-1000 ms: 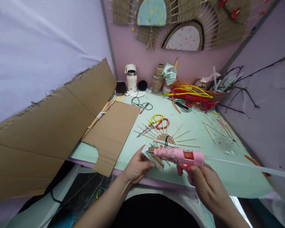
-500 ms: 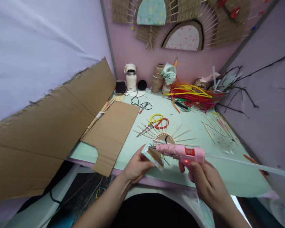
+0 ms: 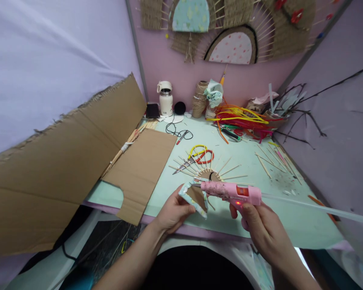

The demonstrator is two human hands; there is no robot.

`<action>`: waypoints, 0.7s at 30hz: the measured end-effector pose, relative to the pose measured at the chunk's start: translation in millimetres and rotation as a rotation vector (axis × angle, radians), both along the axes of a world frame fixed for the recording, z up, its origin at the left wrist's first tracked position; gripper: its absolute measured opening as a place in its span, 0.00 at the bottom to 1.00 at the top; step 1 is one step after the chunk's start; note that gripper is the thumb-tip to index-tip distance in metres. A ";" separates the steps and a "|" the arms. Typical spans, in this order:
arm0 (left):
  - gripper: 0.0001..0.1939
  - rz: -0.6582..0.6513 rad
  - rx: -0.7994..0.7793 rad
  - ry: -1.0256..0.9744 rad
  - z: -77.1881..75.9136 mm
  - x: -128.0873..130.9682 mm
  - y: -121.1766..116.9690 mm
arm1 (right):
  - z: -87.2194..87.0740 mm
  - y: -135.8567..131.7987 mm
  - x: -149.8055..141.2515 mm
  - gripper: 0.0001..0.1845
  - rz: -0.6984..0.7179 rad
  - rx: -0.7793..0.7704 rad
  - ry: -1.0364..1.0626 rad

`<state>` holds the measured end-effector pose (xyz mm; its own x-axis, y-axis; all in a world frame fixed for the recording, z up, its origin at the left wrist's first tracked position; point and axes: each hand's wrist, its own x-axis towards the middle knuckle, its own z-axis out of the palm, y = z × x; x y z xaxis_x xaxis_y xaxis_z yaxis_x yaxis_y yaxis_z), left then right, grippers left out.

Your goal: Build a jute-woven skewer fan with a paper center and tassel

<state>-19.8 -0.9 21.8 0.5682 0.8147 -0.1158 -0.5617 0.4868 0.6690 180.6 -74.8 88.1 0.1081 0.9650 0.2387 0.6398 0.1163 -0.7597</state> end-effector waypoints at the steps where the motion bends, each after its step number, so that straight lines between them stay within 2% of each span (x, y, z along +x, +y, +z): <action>1: 0.33 0.003 -0.001 0.000 0.6 0.2 0.0 | 0.2 -0.3 -0.1 0.27 0.005 -0.003 0.000; 11: 0.33 0.007 -0.005 0.017 3.6 0.5 -0.4 | 7.7 2.7 -5.8 0.29 0.026 -0.002 -0.021; 21: 0.30 0.018 -0.028 0.016 1.1 0.1 -0.5 | 1.3 -0.2 0.2 0.27 -0.001 -0.016 0.010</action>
